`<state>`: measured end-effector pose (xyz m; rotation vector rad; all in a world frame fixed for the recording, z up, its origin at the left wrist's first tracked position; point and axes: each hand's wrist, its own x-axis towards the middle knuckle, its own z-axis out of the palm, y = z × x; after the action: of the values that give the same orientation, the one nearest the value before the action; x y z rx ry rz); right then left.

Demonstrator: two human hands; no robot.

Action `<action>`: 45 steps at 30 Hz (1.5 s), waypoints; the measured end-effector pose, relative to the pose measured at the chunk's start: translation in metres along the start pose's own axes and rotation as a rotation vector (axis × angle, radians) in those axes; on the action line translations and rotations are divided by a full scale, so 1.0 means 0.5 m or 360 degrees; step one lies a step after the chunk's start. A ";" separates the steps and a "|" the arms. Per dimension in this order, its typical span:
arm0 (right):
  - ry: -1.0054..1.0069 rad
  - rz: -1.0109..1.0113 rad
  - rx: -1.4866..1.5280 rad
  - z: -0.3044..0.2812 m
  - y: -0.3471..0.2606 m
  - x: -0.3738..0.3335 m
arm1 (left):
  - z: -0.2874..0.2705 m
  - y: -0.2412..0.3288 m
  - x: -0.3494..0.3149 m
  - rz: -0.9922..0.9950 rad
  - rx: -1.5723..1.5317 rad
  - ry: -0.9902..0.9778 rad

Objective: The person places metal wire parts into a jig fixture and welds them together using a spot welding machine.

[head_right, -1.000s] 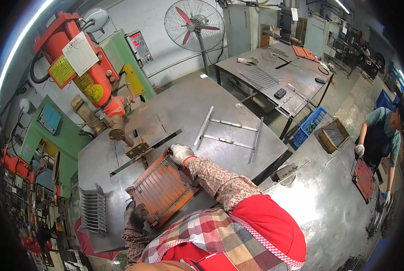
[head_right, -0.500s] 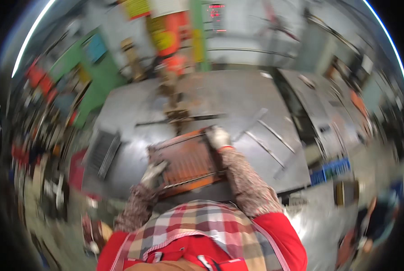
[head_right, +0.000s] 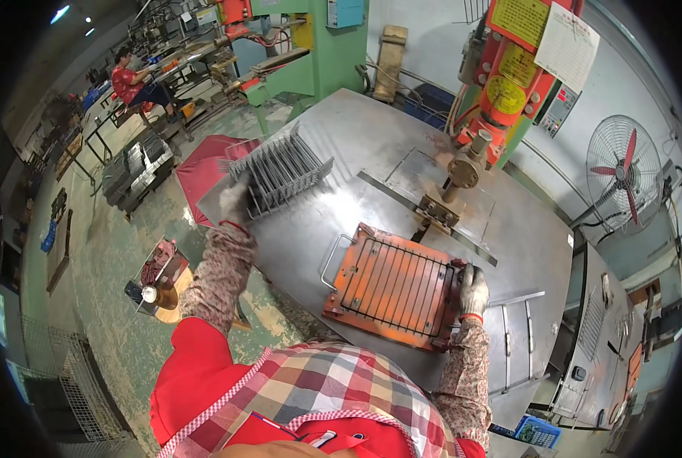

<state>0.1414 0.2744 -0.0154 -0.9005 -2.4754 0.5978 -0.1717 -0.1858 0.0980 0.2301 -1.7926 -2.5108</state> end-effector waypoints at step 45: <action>-0.0143 0.0548 -0.0335 -0.046 -0.115 -0.023 | 0.255 -0.008 -0.189 0.1067 0.0907 -0.1500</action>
<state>0.1337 0.2322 0.0307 -1.4296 -2.5141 0.5013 -0.0972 -0.0532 0.1437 -1.4831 -2.2402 -1.6343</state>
